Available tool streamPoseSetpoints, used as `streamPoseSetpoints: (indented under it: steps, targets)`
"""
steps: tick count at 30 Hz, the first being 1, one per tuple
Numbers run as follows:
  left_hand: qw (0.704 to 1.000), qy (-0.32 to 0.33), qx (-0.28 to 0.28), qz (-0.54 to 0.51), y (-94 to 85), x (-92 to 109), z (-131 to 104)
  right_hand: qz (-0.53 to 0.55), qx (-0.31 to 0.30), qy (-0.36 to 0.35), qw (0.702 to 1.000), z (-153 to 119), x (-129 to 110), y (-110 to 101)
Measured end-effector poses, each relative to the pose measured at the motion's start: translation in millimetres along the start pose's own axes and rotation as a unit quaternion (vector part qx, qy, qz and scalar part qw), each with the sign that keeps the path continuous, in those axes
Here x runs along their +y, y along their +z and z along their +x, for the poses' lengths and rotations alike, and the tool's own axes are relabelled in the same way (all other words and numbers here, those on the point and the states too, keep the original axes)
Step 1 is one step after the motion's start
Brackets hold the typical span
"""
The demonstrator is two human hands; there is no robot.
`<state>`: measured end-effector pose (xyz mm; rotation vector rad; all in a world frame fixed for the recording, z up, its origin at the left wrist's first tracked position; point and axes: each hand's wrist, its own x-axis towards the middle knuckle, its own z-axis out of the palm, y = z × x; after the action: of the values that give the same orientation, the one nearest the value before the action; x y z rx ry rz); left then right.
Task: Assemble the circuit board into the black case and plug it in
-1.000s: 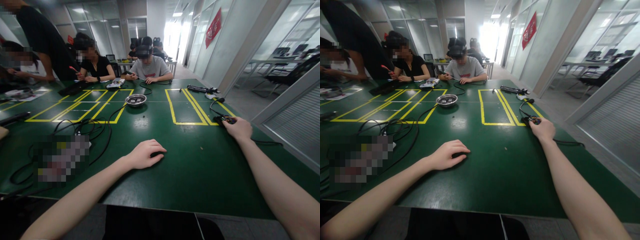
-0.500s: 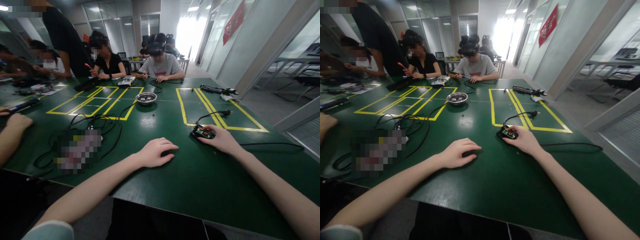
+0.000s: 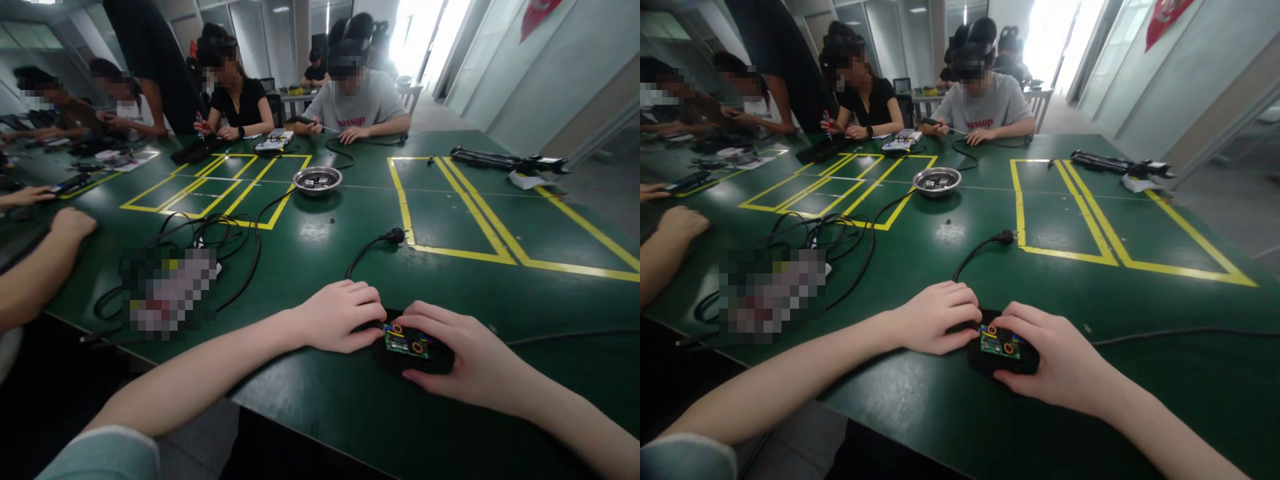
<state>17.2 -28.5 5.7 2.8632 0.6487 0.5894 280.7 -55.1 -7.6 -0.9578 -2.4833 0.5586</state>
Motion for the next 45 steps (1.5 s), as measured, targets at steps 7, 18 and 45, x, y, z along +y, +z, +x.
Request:
streamPoseSetpoints:
  steps: [7,18,45]
  targets:
    - [0.999,-0.031,-0.034,0.013,-0.4,3.6,-2.9,-0.121,0.049,0.010,0.991,-4.1,15.1,3.1]
    - [0.994,-0.078,-0.065,0.046,0.7,1.3,-2.1,-0.140,0.084,0.024,0.986,3.1,5.3,6.8]
    - [0.994,-0.100,-0.040,0.006,-5.9,-14.0,-10.3,-0.120,0.083,0.028,0.989,18.2,-3.4,-1.7]
